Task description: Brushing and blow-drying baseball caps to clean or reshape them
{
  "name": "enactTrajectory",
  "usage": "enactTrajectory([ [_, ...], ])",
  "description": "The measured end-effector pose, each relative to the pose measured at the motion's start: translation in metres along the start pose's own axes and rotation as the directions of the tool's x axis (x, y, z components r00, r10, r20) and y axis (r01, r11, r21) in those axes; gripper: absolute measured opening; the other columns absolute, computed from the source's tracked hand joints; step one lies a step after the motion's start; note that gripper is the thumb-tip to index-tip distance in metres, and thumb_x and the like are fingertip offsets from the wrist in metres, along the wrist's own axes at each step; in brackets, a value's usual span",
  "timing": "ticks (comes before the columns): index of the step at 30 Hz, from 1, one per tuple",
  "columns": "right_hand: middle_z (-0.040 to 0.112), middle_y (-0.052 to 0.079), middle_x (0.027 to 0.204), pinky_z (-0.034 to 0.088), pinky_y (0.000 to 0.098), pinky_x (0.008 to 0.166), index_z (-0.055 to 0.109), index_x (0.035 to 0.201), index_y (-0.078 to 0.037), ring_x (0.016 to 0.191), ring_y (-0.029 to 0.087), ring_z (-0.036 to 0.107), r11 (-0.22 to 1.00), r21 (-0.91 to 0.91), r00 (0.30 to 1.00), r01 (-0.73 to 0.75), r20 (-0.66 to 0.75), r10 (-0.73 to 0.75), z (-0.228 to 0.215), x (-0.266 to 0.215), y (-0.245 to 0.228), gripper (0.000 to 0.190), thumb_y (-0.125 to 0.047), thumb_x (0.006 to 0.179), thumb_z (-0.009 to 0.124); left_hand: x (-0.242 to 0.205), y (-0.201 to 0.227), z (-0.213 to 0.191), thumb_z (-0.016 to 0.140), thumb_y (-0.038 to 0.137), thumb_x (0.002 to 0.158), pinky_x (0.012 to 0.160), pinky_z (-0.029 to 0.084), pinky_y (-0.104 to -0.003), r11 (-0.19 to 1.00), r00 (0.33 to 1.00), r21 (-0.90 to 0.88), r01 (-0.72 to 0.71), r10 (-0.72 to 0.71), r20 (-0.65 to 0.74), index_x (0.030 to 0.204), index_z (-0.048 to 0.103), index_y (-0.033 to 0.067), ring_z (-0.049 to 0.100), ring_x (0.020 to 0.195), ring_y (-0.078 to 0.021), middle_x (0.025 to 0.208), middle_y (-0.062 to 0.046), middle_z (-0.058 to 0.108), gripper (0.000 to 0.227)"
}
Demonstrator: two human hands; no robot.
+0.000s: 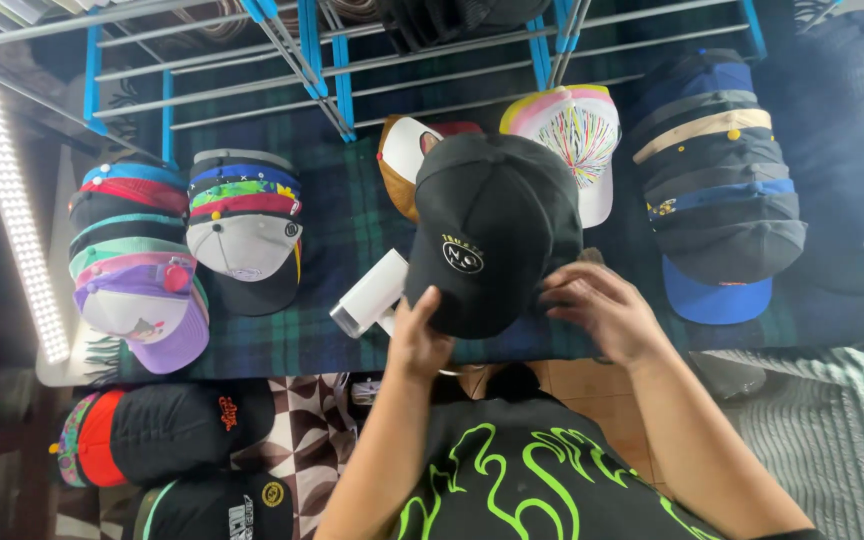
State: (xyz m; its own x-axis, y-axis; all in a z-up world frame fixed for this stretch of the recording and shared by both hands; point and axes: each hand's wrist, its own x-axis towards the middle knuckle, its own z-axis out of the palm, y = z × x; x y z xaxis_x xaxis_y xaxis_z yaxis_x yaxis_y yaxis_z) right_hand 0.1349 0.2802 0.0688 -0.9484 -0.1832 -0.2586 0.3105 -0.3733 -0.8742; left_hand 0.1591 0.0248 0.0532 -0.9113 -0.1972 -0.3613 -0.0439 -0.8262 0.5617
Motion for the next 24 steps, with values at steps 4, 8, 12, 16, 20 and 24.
enactTrajectory([
  [4, 0.065, 0.022, 0.117, 0.064, 0.0385, 0.076, 0.058, 0.131, -0.002, 0.104, 0.033, 0.073, 0.99, 0.018, 0.984, 0.137, -0.117, -0.134, -0.022, 0.011, -0.053, 0.027, -0.011, 0.105, 0.056, -0.011, 0.074, 0.005, 0.077, 0.005, 0.088, 0.074, 0.064, -0.051, 0.995, 0.993, 0.093, -0.025, 0.014, 0.117, 0.114, 0.066, 0.0092, 0.077, 0.083, -0.0314, 0.096, -0.019, 0.075, 0.028],
  [8, 0.063, 0.019, 0.123, 0.061, 0.0361, 0.083, 0.05, 0.138, 0.005, 0.108, 0.026, 0.067, 0.938, -0.197, 0.958, 0.286, 0.031, -0.285, 0.029, 0.035, -0.08, 0.044, -0.006, 0.096, 0.061, -0.008, 0.099, -0.001, 0.08, 0.01, 0.078, 0.088, 0.058, -0.049, 0.986, 0.974, 0.142, 0.086, -0.113, 0.199, 0.135, 0.055, -0.0007, 0.07, 0.099, -0.0332, 0.112, -0.022, 0.068, 0.064],
  [12, 0.062, 0.023, 0.114, 0.06, 0.0352, 0.078, 0.049, 0.132, 0.015, 0.099, 0.026, 0.065, 0.891, -0.165, 0.902, 0.423, 0.166, -0.398, 0.072, 0.047, -0.058, 0.042, 0.009, 0.092, 0.059, -0.003, 0.111, 0.005, 0.074, -0.004, 0.079, 0.074, 0.062, -0.058, 0.967, 0.957, 0.15, 0.206, -0.231, 0.175, 0.136, 0.058, -0.0023, 0.075, 0.079, -0.0368, 0.093, -0.025, 0.069, 0.059],
  [16, 0.061, 0.019, 0.103, 0.055, 0.0335, 0.071, 0.053, 0.12, 0.012, 0.088, 0.023, 0.061, 0.893, -0.197, 0.912, 0.404, 0.16, -0.377, 0.102, 0.042, -0.026, 0.032, 0.009, 0.089, 0.059, 0.0, 0.126, 0.021, 0.077, -0.002, 0.079, 0.069, 0.063, -0.05, 0.943, 0.939, 0.237, 0.232, -0.281, 0.199, 0.117, 0.064, -0.0058, 0.072, 0.075, -0.0306, 0.085, -0.02, 0.066, 0.041],
  [20, 0.059, 0.012, 0.086, 0.047, 0.0309, 0.06, 0.059, 0.103, 0.006, 0.072, 0.019, 0.055, 0.899, -0.24, 0.929, 0.365, 0.153, -0.336, 0.108, 0.03, -0.002, 0.019, 0.008, 0.084, 0.058, 0.014, 0.143, 0.007, 0.077, 0.001, 0.08, 0.07, 0.063, -0.047, 0.916, 0.933, 0.328, 0.229, -0.303, 0.196, 0.119, 0.064, -0.0061, 0.07, 0.076, -0.0282, 0.086, -0.018, 0.064, 0.042],
  [24, 0.057, 0.006, 0.069, 0.039, 0.0283, 0.049, 0.065, 0.086, 0.0, 0.056, 0.015, 0.048, 0.909, -0.274, 0.948, 0.315, 0.139, -0.286, 0.076, -0.001, 0.013, 0.012, 0.008, 0.08, 0.057, 0.029, 0.151, -0.024, 0.077, 0.001, 0.08, 0.073, 0.065, -0.045, 0.9, 0.936, 0.406, 0.159, -0.268, 0.226, 0.125, 0.063, -0.0039, 0.07, 0.081, -0.0255, 0.089, -0.018, 0.063, 0.048],
])
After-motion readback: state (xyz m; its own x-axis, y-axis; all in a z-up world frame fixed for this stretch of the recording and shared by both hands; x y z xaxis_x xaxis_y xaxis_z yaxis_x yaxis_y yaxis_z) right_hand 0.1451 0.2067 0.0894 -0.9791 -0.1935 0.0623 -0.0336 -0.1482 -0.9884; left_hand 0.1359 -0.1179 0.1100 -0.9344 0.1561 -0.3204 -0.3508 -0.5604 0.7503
